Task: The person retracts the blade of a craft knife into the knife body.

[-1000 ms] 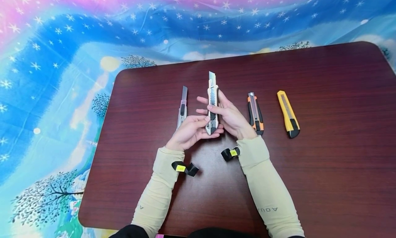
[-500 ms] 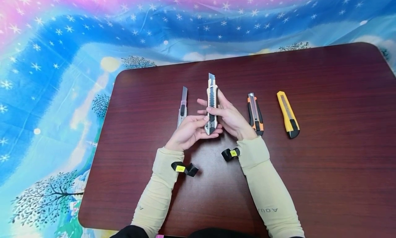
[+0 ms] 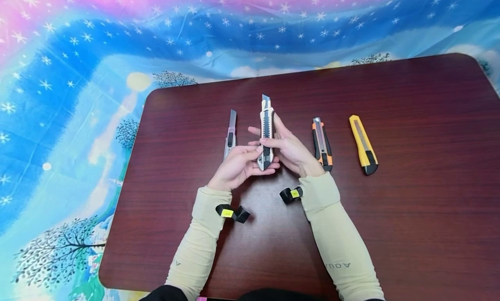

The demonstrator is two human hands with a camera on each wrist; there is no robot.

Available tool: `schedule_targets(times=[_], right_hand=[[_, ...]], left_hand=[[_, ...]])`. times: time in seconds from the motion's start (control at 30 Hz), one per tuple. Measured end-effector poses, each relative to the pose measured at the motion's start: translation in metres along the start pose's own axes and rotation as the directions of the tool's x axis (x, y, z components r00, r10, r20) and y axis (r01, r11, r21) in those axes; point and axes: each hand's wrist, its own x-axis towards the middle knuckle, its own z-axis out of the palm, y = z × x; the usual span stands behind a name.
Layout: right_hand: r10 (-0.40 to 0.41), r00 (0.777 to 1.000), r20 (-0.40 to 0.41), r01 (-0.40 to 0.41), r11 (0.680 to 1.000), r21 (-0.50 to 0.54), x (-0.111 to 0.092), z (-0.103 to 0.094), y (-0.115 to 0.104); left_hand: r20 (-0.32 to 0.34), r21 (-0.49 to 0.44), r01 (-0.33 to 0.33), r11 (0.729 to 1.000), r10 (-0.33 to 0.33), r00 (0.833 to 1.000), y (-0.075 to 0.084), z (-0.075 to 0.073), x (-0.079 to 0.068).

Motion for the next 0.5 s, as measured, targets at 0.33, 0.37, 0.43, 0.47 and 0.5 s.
schedule_targets(times=[0.33,0.37,0.43,0.47,0.5], right_hand=[[0.008,1.000,-0.004,-0.008,0.999,-0.042,-0.0001,0.0011,-0.0010],[0.011,1.000,-0.004,-0.011,0.999,-0.044,-0.0002,0.0011,-0.0011],[0.016,1.000,-0.003,-0.016,0.999,-0.049,-0.0003,0.0010,-0.0009],[0.017,1.000,-0.002,-0.017,0.998,-0.052,-0.0004,0.0010,-0.0008],[0.019,1.000,-0.002,-0.019,0.998,-0.053,-0.0004,0.0009,-0.0007]], left_hand=[[0.000,0.002,-0.011,1.000,0.011,1.000,-0.0002,-0.0004,0.0009],[0.000,-0.001,-0.012,1.000,0.012,1.000,0.0001,-0.0004,0.0008],[0.001,-0.002,-0.011,1.000,0.011,1.000,0.0006,-0.0002,0.0006],[0.002,-0.004,-0.009,1.000,0.009,1.000,0.0008,-0.0002,0.0007],[0.002,-0.005,-0.008,1.000,0.008,1.000,0.0010,-0.0001,0.0006]])
